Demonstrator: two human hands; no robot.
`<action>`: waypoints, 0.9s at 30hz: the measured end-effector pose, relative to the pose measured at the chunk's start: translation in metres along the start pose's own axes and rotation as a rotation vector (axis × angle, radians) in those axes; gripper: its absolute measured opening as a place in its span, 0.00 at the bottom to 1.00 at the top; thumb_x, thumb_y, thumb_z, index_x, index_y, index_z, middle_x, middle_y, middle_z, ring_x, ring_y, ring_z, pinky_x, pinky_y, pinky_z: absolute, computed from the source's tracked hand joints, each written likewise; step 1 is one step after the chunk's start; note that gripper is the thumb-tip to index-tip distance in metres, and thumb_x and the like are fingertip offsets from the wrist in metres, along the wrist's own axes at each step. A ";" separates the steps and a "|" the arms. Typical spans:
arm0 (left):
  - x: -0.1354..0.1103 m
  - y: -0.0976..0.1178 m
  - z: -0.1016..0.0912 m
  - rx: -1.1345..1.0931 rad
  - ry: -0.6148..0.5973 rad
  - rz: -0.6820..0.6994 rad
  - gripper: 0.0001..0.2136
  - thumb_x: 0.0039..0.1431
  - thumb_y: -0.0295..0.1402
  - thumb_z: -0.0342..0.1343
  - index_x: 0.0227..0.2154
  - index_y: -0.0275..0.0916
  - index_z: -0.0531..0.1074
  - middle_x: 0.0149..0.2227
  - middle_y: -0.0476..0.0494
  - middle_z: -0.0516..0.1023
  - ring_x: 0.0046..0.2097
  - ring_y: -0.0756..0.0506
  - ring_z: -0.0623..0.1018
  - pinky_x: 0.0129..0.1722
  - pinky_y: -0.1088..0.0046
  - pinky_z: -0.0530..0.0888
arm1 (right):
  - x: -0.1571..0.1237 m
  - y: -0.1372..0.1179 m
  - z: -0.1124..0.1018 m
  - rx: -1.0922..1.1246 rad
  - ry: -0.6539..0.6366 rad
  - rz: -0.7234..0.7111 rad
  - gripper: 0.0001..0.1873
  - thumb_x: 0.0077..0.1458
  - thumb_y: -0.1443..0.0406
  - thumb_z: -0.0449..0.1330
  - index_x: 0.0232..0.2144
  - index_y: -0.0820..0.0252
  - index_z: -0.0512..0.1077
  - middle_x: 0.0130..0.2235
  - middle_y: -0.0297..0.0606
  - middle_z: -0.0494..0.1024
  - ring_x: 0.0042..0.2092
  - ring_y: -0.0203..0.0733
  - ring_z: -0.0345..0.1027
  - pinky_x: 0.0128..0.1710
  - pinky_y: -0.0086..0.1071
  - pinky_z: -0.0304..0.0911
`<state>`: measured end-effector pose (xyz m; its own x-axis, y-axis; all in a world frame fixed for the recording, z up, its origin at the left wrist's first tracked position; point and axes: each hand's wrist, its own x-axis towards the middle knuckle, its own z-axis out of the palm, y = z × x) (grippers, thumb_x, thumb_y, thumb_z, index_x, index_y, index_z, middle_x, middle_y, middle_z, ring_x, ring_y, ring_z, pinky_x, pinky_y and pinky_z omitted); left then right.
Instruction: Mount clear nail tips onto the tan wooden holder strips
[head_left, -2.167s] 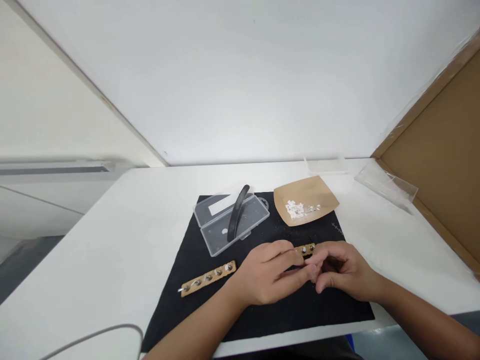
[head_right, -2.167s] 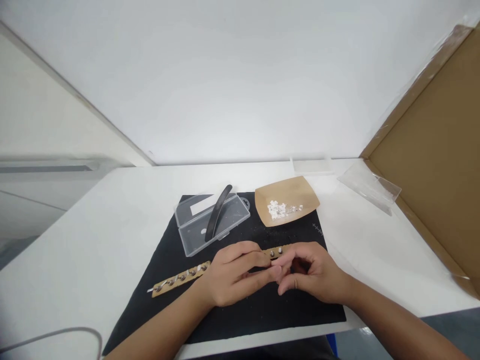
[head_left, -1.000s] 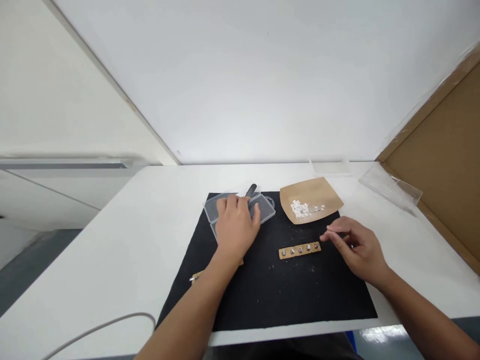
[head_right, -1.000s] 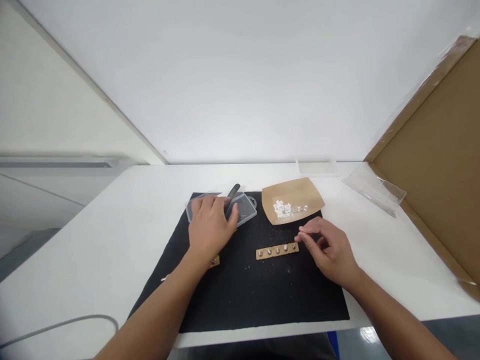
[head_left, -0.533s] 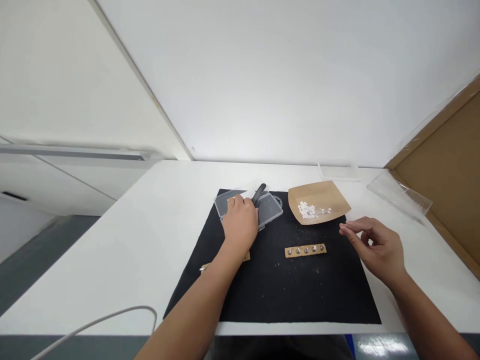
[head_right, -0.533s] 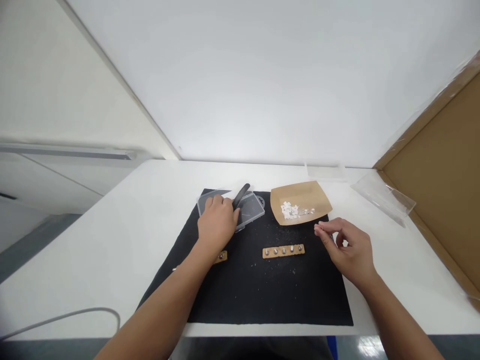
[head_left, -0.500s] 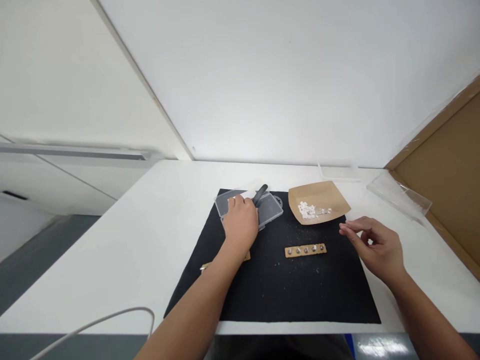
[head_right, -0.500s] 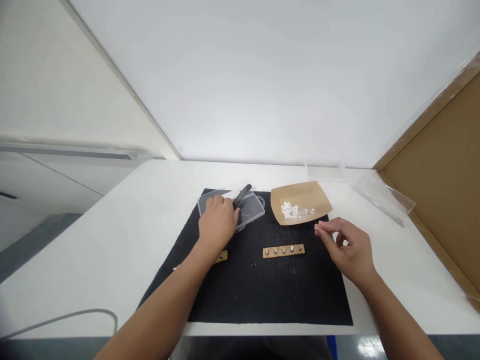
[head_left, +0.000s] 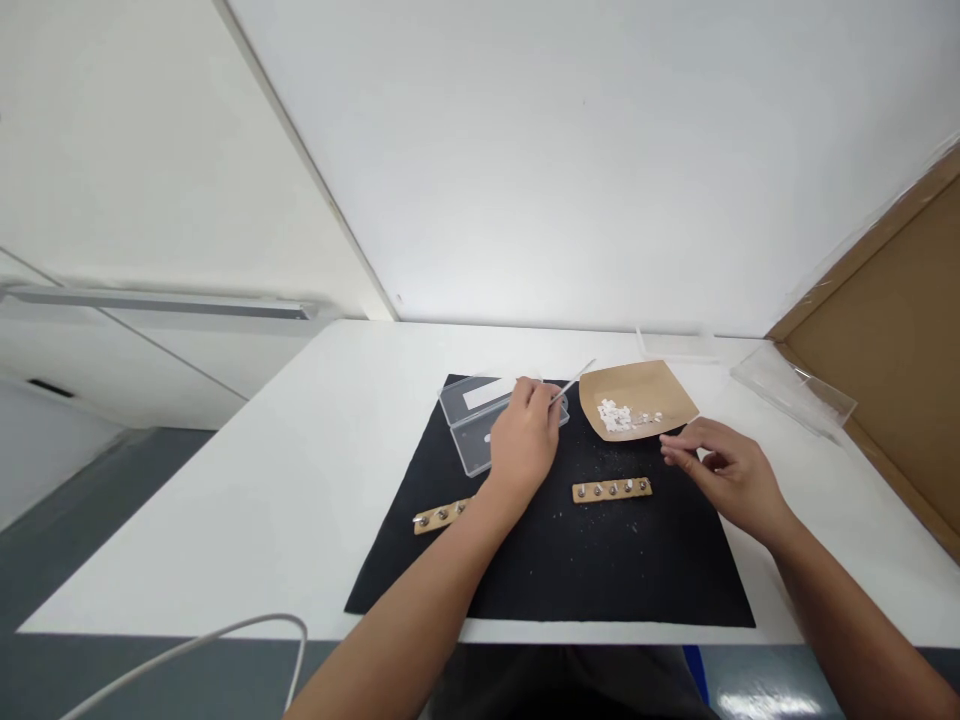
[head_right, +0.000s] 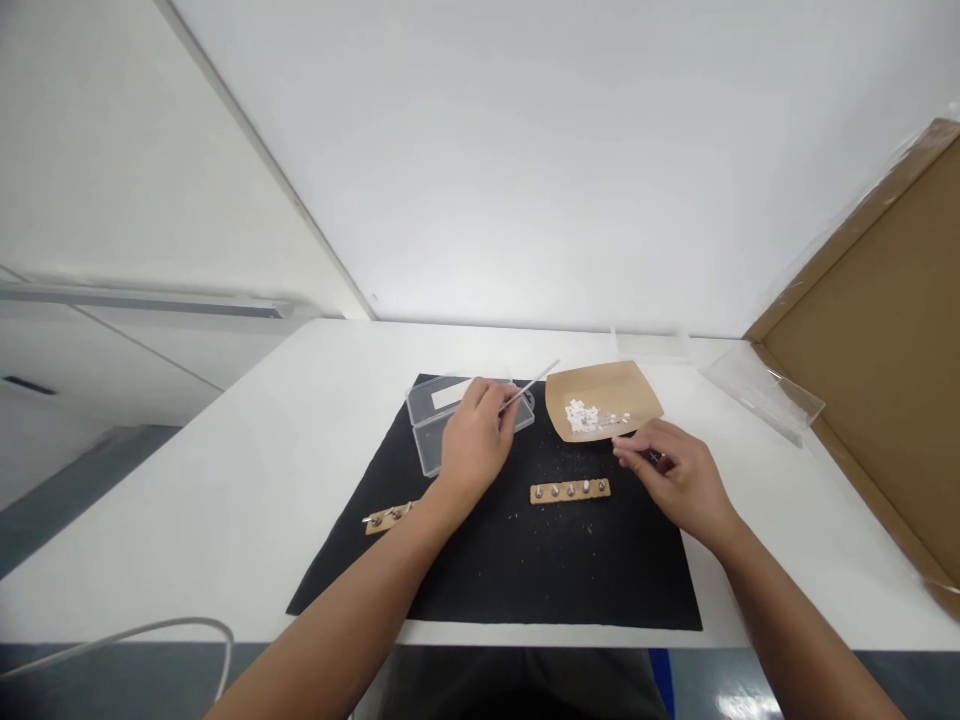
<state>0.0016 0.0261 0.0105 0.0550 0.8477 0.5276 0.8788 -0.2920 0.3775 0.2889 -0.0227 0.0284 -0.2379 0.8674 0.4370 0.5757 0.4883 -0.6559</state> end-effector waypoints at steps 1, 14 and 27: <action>-0.003 0.005 0.004 -0.097 0.056 0.073 0.07 0.76 0.31 0.53 0.47 0.39 0.76 0.46 0.39 0.79 0.45 0.43 0.82 0.41 0.70 0.78 | 0.002 -0.002 -0.004 -0.042 0.026 0.012 0.12 0.69 0.55 0.64 0.41 0.53 0.84 0.37 0.41 0.83 0.35 0.43 0.76 0.20 0.31 0.63; -0.020 0.038 0.017 -0.611 0.134 0.186 0.05 0.72 0.29 0.62 0.44 0.38 0.83 0.42 0.41 0.87 0.43 0.46 0.86 0.48 0.68 0.83 | 0.043 -0.009 0.012 -0.295 0.144 -0.087 0.13 0.72 0.59 0.61 0.33 0.55 0.76 0.34 0.36 0.80 0.35 0.41 0.74 0.34 0.35 0.67; -0.023 0.040 0.012 -0.673 0.021 -0.024 0.06 0.69 0.32 0.64 0.43 0.40 0.85 0.36 0.45 0.87 0.35 0.47 0.85 0.42 0.70 0.82 | 0.041 0.003 0.046 -0.254 0.229 -0.014 0.12 0.73 0.58 0.60 0.35 0.55 0.74 0.35 0.35 0.83 0.34 0.41 0.74 0.33 0.34 0.64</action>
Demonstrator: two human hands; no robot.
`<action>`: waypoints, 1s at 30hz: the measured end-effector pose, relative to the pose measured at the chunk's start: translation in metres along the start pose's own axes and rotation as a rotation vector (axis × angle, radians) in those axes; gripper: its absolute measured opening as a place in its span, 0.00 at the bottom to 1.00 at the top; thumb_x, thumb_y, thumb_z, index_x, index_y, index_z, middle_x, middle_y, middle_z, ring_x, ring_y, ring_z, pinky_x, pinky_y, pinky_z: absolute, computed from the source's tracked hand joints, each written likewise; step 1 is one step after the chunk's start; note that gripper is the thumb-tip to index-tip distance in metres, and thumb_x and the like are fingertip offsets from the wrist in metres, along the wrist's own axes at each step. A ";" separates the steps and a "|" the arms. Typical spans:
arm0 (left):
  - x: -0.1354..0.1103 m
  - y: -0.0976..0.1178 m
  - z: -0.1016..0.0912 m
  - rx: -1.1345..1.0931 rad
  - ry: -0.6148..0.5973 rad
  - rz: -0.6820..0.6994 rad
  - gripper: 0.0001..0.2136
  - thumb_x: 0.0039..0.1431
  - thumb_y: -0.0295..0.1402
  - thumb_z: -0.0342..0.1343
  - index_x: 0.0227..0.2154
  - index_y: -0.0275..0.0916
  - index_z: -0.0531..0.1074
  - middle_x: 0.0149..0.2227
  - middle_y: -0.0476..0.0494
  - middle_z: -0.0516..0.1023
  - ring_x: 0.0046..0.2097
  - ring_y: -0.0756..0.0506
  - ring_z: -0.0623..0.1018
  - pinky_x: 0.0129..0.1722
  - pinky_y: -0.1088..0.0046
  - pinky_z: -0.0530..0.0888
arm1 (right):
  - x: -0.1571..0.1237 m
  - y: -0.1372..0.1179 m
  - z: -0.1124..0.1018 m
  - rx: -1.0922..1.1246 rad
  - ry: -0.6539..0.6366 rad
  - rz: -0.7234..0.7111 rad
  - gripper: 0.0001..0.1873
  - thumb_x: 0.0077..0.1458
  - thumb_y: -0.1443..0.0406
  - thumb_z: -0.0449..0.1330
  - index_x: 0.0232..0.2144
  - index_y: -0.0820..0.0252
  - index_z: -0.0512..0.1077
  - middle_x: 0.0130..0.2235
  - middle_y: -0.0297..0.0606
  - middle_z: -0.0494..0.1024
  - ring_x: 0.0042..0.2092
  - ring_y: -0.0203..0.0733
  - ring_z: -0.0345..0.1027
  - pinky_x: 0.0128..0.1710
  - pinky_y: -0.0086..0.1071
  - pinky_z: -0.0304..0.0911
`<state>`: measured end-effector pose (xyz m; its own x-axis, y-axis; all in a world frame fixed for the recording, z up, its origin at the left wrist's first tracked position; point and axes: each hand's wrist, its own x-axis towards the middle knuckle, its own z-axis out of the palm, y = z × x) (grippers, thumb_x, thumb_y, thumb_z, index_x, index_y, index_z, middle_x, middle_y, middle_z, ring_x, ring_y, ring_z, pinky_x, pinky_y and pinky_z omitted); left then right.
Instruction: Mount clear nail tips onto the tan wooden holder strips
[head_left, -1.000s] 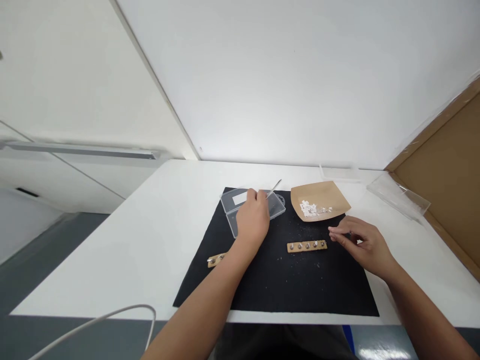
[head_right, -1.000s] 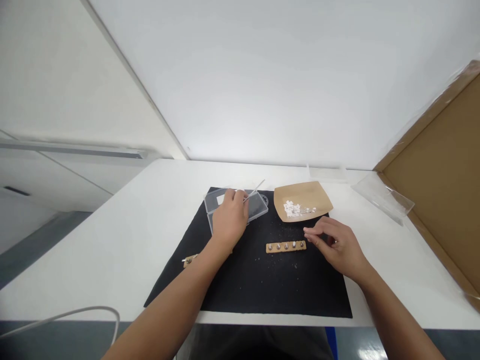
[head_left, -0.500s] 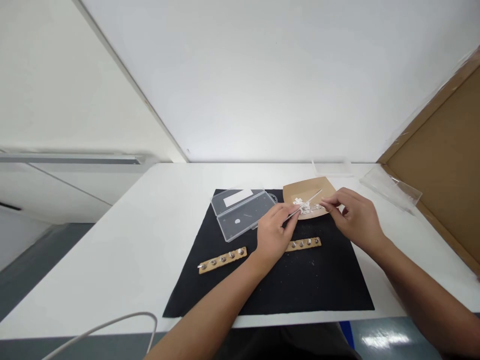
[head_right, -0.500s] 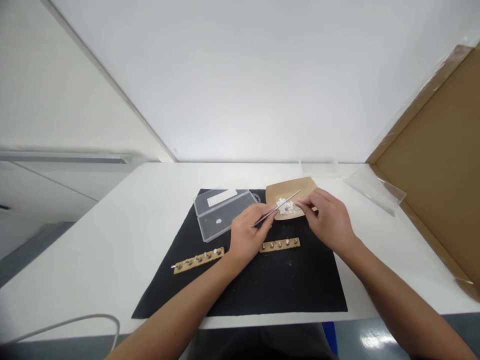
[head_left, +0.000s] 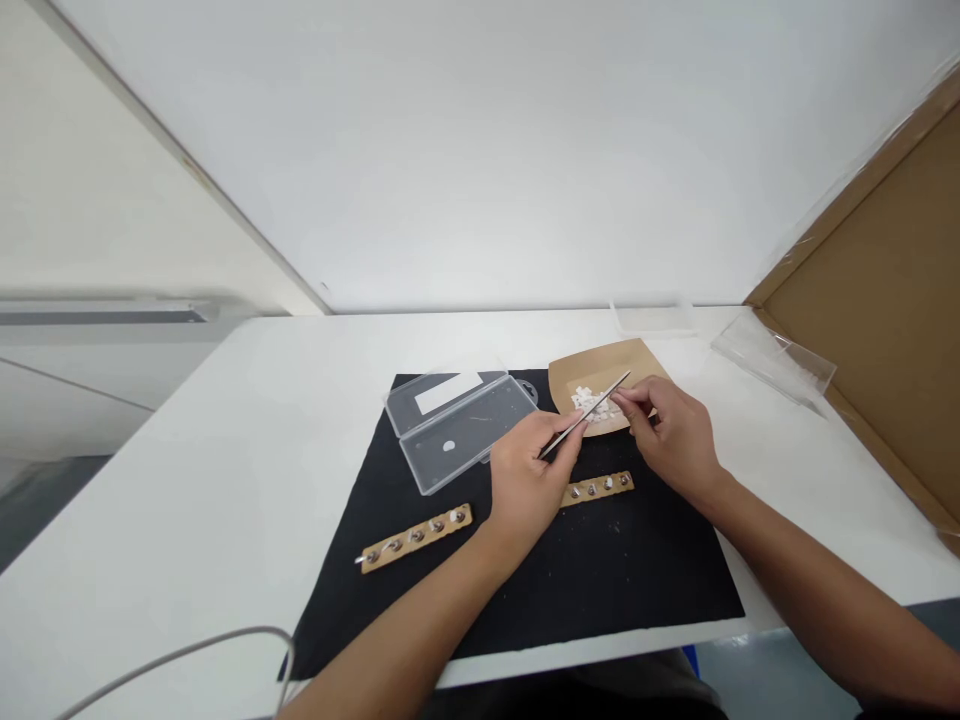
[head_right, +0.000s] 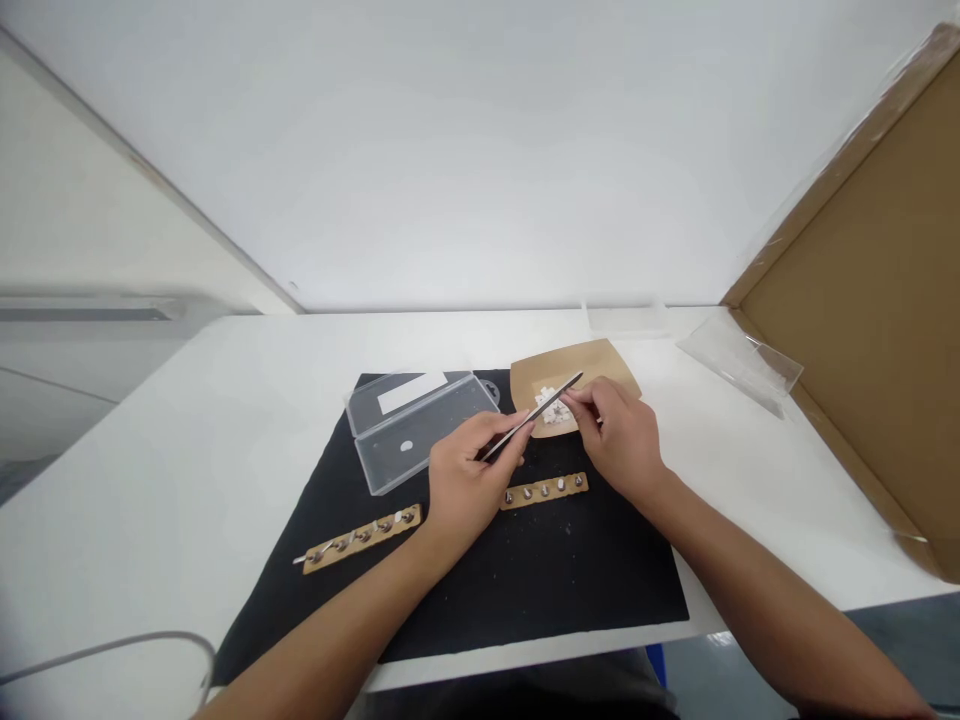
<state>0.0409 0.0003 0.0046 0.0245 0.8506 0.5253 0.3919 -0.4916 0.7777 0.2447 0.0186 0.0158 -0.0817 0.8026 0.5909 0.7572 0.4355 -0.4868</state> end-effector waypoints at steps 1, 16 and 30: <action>0.000 0.000 0.000 0.000 0.005 -0.002 0.06 0.69 0.32 0.64 0.43 0.40 0.85 0.36 0.45 0.87 0.35 0.47 0.85 0.42 0.70 0.82 | -0.001 0.000 0.002 -0.005 0.008 -0.004 0.12 0.73 0.58 0.60 0.35 0.55 0.74 0.35 0.35 0.83 0.34 0.41 0.75 0.33 0.34 0.64; -0.001 -0.001 0.000 -0.020 -0.035 -0.093 0.07 0.69 0.33 0.64 0.42 0.40 0.86 0.34 0.46 0.86 0.31 0.48 0.82 0.37 0.72 0.78 | -0.002 0.001 0.018 -0.027 -0.032 -0.073 0.11 0.72 0.64 0.58 0.33 0.54 0.66 0.32 0.35 0.79 0.32 0.42 0.72 0.32 0.34 0.60; 0.003 0.002 -0.003 -0.164 -0.048 -0.199 0.07 0.67 0.35 0.65 0.41 0.40 0.87 0.29 0.48 0.83 0.24 0.51 0.77 0.28 0.75 0.73 | 0.003 -0.006 0.016 0.039 -0.062 -0.093 0.11 0.71 0.65 0.59 0.33 0.54 0.65 0.31 0.34 0.78 0.32 0.41 0.70 0.32 0.35 0.60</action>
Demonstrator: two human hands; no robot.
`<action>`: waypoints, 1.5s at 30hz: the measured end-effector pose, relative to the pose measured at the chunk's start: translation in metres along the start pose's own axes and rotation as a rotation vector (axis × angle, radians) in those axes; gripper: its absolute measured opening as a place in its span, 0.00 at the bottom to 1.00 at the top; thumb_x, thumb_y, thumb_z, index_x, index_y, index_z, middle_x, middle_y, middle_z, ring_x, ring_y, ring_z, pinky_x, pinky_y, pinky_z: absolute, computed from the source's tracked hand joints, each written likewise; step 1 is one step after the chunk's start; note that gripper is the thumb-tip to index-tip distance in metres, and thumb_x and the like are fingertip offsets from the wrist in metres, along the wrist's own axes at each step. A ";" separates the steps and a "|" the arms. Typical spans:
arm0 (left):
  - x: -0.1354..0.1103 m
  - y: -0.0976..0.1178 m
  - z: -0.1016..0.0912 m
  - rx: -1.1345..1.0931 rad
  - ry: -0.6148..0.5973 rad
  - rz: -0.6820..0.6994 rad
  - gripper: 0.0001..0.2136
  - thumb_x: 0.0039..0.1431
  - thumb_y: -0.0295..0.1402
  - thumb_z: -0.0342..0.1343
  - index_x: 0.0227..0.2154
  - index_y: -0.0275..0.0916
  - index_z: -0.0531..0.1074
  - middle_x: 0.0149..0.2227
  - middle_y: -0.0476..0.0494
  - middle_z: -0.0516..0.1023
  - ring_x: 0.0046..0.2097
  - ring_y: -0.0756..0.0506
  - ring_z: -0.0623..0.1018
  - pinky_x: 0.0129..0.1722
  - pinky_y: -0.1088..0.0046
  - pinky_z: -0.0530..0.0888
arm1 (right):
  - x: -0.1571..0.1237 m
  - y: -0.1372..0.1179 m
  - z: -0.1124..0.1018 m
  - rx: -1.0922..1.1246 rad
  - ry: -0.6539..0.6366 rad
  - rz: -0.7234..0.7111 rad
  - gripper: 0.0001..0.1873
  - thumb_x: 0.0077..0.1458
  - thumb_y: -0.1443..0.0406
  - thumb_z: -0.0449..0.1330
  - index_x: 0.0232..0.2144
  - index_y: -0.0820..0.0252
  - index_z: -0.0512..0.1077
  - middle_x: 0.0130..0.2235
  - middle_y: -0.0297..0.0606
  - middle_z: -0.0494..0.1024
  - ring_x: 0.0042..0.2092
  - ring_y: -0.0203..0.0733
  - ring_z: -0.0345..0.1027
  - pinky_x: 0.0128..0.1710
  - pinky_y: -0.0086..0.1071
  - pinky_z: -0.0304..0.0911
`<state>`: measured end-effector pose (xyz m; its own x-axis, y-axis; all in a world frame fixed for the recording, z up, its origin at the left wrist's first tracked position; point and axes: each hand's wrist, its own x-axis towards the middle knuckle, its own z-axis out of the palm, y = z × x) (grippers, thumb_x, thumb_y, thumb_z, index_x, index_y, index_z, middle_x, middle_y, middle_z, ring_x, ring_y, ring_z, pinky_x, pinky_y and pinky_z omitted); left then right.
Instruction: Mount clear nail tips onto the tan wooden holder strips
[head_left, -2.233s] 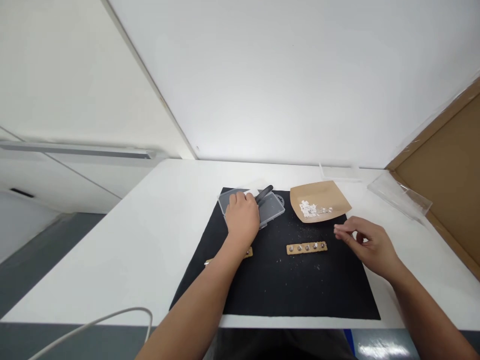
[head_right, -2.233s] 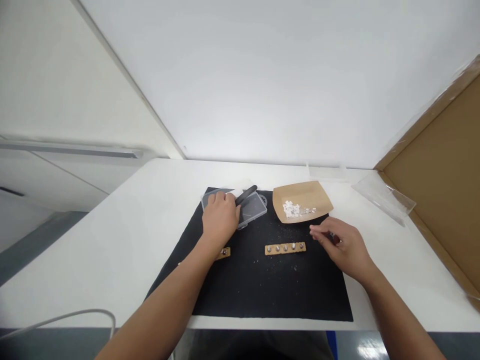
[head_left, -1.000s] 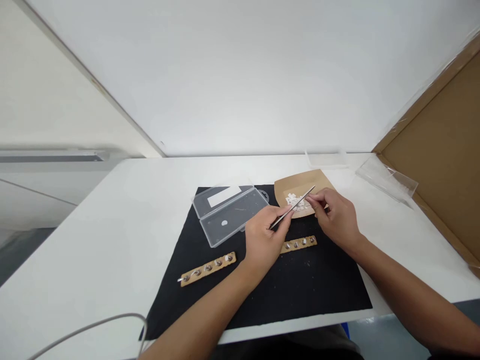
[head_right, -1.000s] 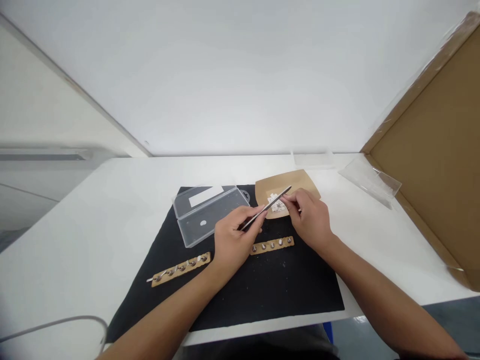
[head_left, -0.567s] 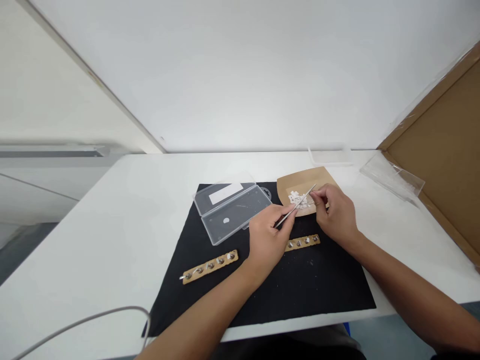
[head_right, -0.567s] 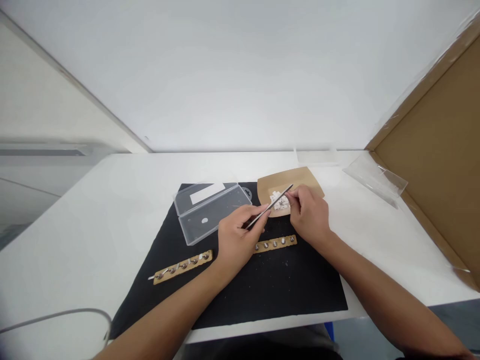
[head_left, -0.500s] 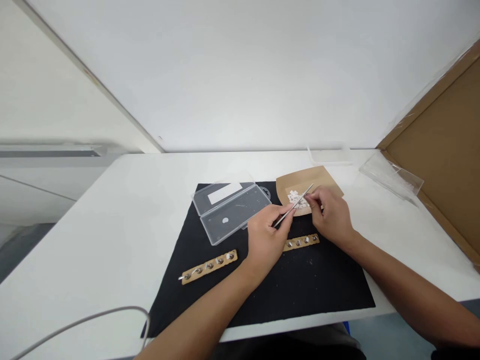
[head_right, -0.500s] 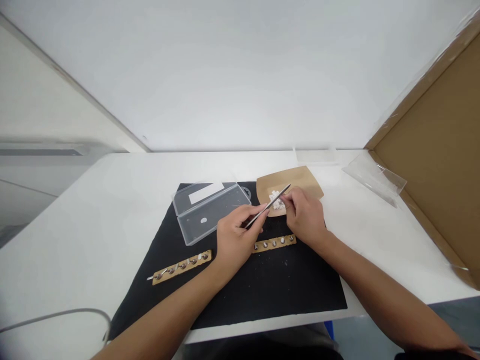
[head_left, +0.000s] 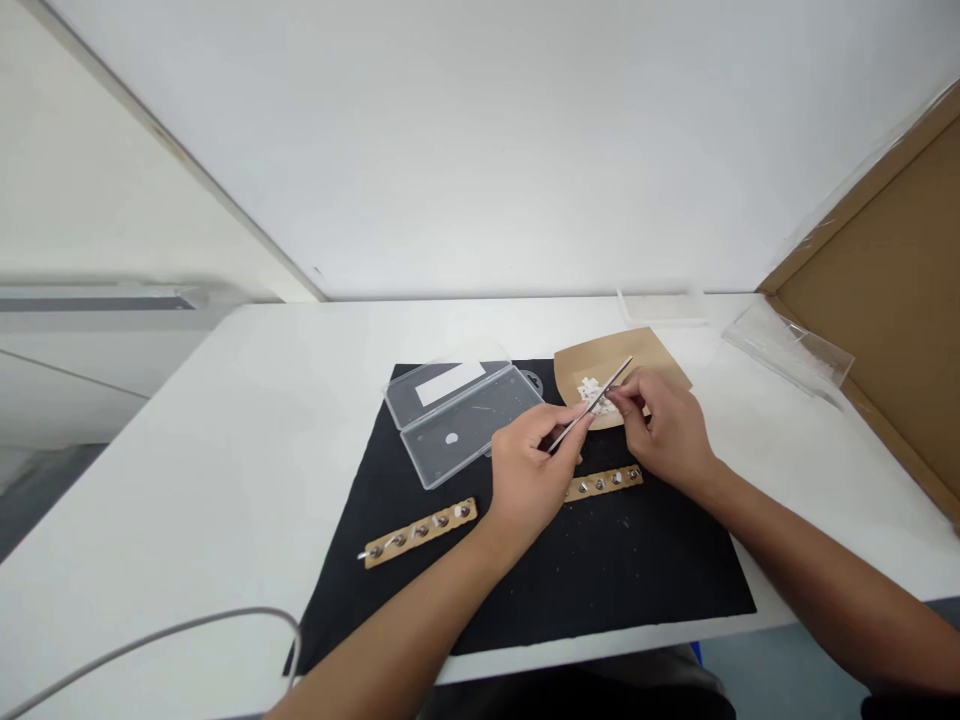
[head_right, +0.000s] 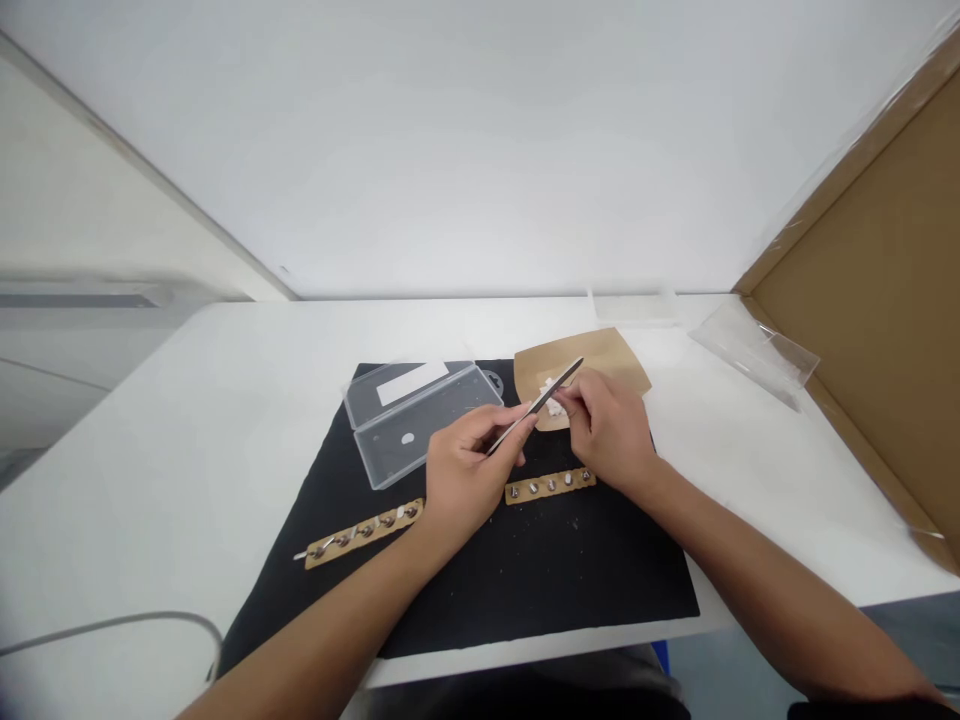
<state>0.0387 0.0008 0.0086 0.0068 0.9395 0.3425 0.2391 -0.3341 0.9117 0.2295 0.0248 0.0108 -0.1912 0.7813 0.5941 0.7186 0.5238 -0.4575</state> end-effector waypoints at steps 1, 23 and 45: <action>0.001 -0.001 0.000 -0.013 0.002 -0.007 0.07 0.67 0.34 0.66 0.41 0.40 0.87 0.30 0.48 0.84 0.24 0.52 0.77 0.28 0.75 0.73 | 0.000 -0.001 0.001 -0.014 0.019 0.007 0.12 0.71 0.65 0.59 0.33 0.54 0.65 0.31 0.34 0.78 0.32 0.41 0.70 0.32 0.35 0.60; -0.002 0.006 0.001 -0.076 0.036 -0.049 0.07 0.65 0.36 0.66 0.39 0.39 0.87 0.28 0.48 0.82 0.23 0.52 0.76 0.26 0.77 0.74 | 0.001 -0.010 -0.003 -0.003 0.081 0.056 0.13 0.72 0.62 0.57 0.32 0.53 0.66 0.31 0.36 0.79 0.31 0.42 0.70 0.33 0.39 0.62; -0.003 0.000 0.003 -0.082 0.019 -0.090 0.08 0.65 0.37 0.67 0.40 0.39 0.87 0.31 0.46 0.84 0.23 0.51 0.78 0.26 0.76 0.75 | 0.002 -0.006 0.000 -0.083 0.018 -0.020 0.13 0.72 0.62 0.57 0.31 0.53 0.66 0.29 0.34 0.79 0.30 0.42 0.70 0.36 0.39 0.60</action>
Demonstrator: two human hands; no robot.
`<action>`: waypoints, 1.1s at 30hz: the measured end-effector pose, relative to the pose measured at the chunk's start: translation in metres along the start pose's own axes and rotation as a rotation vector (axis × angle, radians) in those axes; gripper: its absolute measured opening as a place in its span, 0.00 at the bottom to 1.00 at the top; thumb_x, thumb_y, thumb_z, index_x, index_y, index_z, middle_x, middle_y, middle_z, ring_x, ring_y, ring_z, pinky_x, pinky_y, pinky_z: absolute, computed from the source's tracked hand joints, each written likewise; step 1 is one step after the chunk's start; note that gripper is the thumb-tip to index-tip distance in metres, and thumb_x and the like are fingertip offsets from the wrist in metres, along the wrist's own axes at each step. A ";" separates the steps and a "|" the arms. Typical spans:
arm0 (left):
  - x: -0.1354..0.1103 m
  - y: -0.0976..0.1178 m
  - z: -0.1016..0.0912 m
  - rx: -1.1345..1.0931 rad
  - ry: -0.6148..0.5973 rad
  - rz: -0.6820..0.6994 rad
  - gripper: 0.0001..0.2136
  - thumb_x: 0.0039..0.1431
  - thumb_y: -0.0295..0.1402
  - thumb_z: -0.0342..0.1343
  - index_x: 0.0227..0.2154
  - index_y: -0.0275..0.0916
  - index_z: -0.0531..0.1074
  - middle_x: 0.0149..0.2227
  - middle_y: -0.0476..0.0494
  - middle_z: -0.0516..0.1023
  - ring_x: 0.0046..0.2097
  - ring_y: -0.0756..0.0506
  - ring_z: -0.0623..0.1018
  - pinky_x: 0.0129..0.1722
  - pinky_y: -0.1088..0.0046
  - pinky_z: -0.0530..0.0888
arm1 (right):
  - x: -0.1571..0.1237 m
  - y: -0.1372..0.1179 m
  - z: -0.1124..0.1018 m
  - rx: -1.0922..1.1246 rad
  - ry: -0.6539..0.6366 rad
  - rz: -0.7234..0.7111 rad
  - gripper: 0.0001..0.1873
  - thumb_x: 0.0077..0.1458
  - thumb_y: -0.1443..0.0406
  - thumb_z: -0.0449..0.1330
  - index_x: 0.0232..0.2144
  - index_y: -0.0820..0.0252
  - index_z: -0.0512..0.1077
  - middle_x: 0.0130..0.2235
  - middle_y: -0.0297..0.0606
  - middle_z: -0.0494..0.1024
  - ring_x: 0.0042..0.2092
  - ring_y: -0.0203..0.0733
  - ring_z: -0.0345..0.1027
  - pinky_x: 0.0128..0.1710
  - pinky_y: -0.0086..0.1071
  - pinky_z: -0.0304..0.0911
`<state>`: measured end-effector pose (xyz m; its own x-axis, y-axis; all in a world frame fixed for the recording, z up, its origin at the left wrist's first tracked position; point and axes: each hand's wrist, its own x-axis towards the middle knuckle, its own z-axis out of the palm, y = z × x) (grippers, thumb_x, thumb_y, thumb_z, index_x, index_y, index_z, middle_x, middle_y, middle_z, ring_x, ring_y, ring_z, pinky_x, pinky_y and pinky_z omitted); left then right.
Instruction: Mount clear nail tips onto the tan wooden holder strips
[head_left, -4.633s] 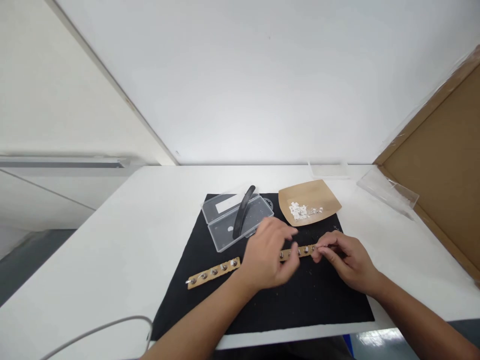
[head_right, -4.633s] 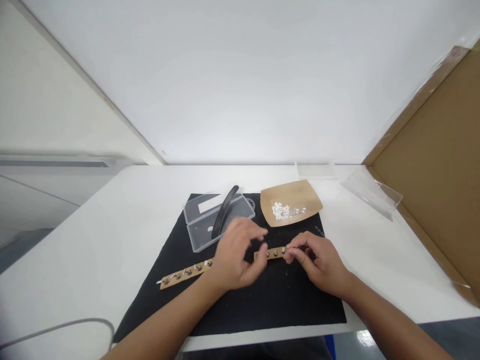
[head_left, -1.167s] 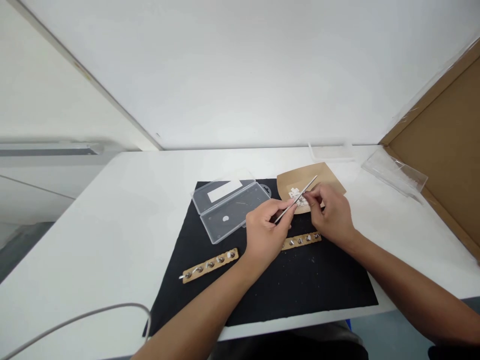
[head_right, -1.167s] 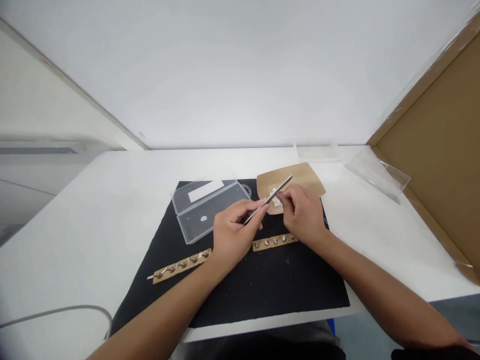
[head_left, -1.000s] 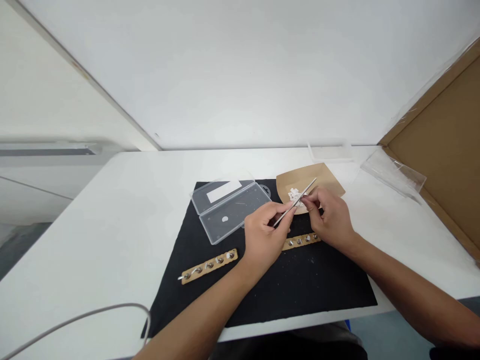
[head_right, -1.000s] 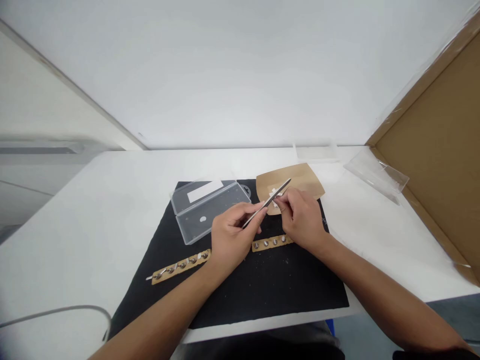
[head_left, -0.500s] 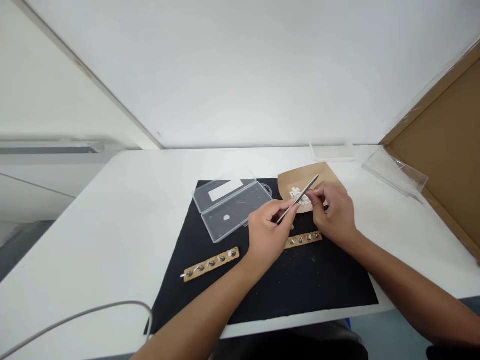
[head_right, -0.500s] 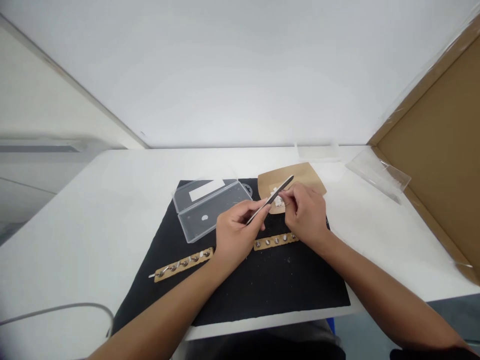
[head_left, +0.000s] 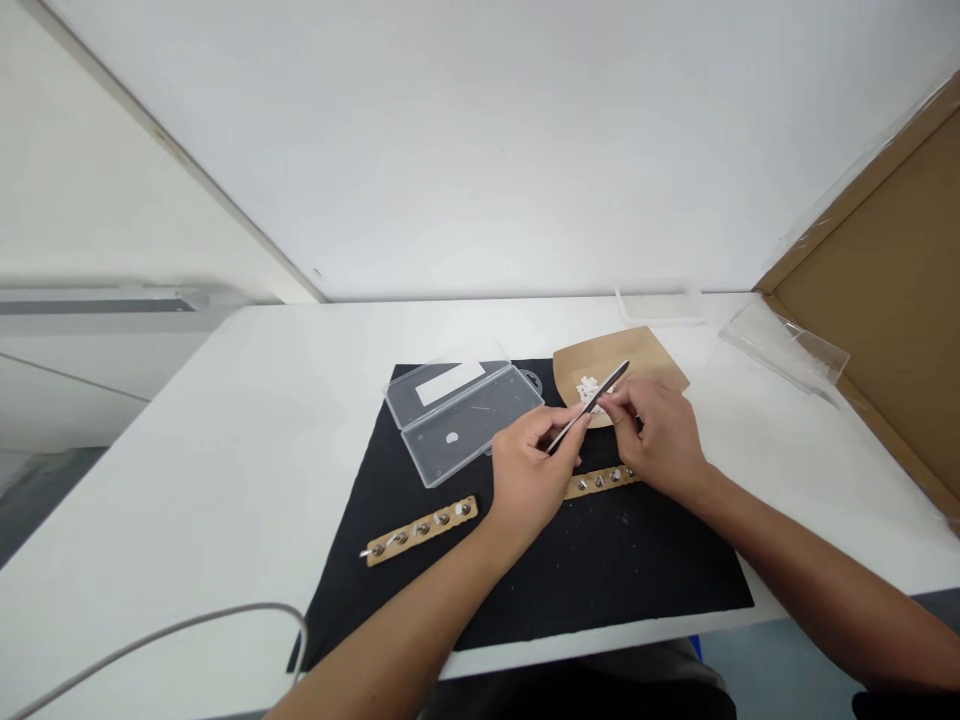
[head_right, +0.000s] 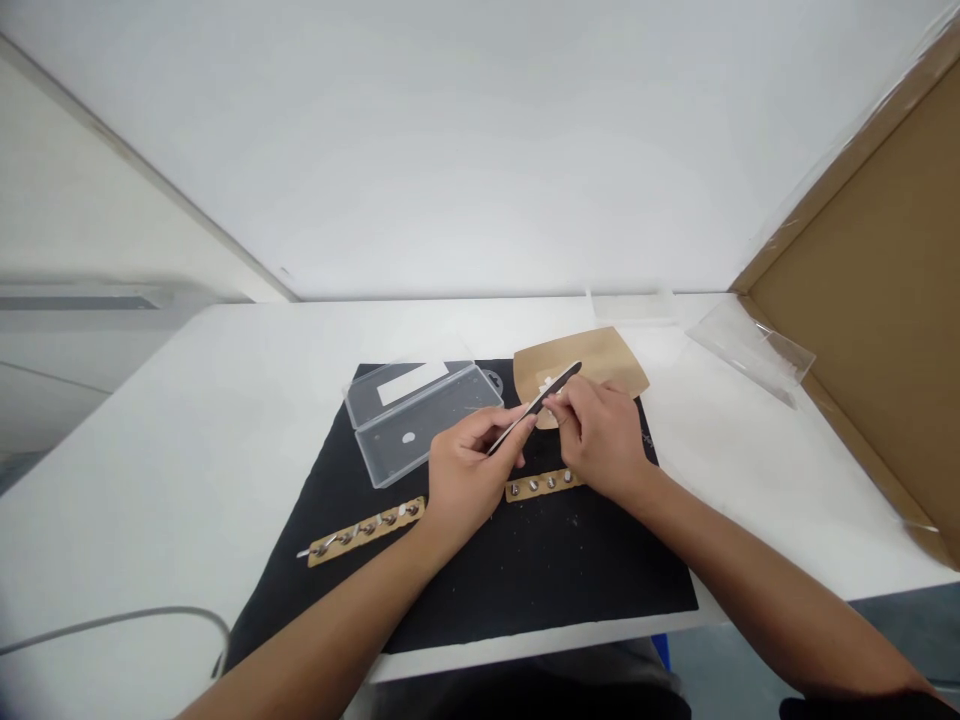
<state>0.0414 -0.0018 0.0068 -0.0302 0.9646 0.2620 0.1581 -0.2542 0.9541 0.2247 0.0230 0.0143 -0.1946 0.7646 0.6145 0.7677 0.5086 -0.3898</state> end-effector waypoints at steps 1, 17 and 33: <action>0.000 0.000 0.000 -0.004 0.001 -0.004 0.08 0.65 0.37 0.67 0.40 0.39 0.87 0.30 0.47 0.84 0.23 0.51 0.78 0.26 0.76 0.75 | 0.000 0.000 0.000 -0.011 0.017 0.005 0.12 0.72 0.63 0.58 0.32 0.53 0.66 0.29 0.34 0.79 0.30 0.43 0.70 0.37 0.39 0.60; 0.000 0.001 -0.001 -0.013 0.011 0.003 0.08 0.65 0.37 0.67 0.40 0.39 0.87 0.31 0.46 0.84 0.23 0.51 0.78 0.26 0.76 0.75 | -0.001 -0.005 0.000 -0.003 0.016 -0.011 0.13 0.71 0.64 0.58 0.30 0.54 0.66 0.27 0.32 0.78 0.28 0.40 0.68 0.38 0.39 0.57; 0.000 0.002 -0.001 -0.027 0.000 -0.003 0.08 0.65 0.36 0.67 0.40 0.39 0.87 0.30 0.47 0.83 0.23 0.52 0.78 0.26 0.77 0.74 | 0.002 -0.006 -0.003 -0.016 0.061 0.044 0.12 0.71 0.64 0.59 0.32 0.54 0.68 0.29 0.32 0.80 0.28 0.40 0.70 0.41 0.40 0.56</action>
<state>0.0412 -0.0023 0.0086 -0.0305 0.9654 0.2591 0.1310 -0.2531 0.9585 0.2218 0.0199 0.0199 -0.1231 0.7603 0.6379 0.7844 0.4683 -0.4067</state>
